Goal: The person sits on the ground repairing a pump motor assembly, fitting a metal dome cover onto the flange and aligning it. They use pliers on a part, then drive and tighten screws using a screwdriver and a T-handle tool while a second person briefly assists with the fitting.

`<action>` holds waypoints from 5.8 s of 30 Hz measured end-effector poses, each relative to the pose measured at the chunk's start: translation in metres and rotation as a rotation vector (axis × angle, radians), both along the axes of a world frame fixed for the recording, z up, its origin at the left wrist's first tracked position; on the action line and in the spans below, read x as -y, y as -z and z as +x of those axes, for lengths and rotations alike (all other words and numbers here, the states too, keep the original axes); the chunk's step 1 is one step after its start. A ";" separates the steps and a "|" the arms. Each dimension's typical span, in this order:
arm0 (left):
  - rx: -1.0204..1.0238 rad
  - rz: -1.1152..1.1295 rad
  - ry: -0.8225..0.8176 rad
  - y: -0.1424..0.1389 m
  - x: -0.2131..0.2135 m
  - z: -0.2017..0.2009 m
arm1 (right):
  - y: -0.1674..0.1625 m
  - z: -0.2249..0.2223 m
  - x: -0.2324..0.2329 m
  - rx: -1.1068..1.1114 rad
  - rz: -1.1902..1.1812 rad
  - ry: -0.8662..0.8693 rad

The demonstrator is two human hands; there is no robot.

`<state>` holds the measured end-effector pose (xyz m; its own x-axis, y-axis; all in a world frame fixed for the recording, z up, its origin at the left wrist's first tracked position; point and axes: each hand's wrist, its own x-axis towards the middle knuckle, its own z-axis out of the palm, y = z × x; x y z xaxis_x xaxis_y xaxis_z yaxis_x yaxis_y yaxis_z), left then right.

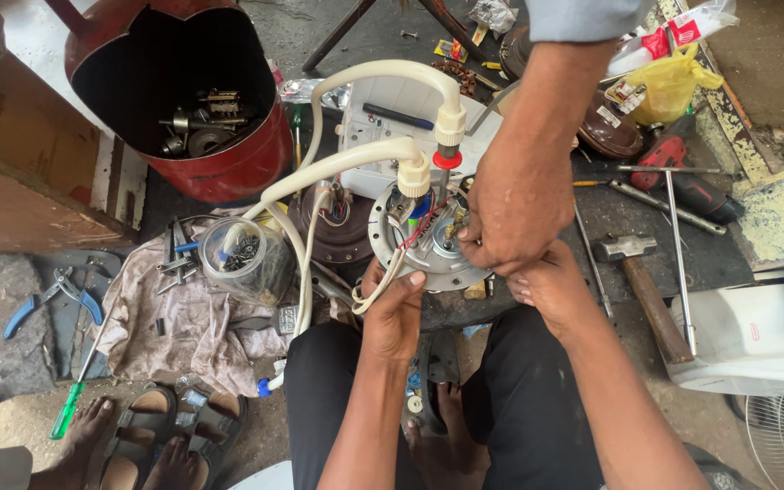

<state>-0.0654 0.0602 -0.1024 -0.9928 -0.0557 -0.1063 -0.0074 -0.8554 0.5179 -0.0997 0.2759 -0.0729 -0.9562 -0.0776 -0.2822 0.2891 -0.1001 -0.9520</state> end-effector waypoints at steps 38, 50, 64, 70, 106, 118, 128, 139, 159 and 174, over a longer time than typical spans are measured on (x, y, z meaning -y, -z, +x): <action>-0.012 -0.022 -0.034 0.006 0.006 -0.006 | -0.097 0.027 -0.032 -0.249 -0.312 0.309; -0.032 0.022 -0.038 0.006 0.009 -0.005 | 0.039 0.077 -0.007 -0.213 1.004 0.109; -0.010 0.026 -0.046 0.008 0.013 -0.002 | 0.081 0.095 0.008 -0.453 1.316 -0.388; 0.001 0.026 -0.073 0.008 0.014 0.001 | 0.080 0.095 0.008 -0.448 1.305 -0.393; -0.014 -0.024 -0.086 0.006 0.017 0.005 | 0.078 0.097 0.013 -0.495 1.263 -0.323; 0.020 -0.167 -0.057 0.006 0.028 0.004 | 0.065 0.100 0.018 -0.421 0.987 -0.084; 0.032 -0.152 -0.041 0.009 0.034 0.001 | 0.067 0.093 0.008 0.031 0.330 0.286; 0.020 -0.183 -0.015 0.005 0.033 0.002 | -0.022 0.070 0.031 -0.163 0.058 0.477; -0.024 -0.250 0.063 -0.010 0.024 0.000 | -0.095 0.011 0.097 -0.325 1.121 -0.071; -0.026 -0.281 0.065 -0.007 0.021 -0.001 | -0.087 -0.005 0.080 -0.298 0.949 -0.118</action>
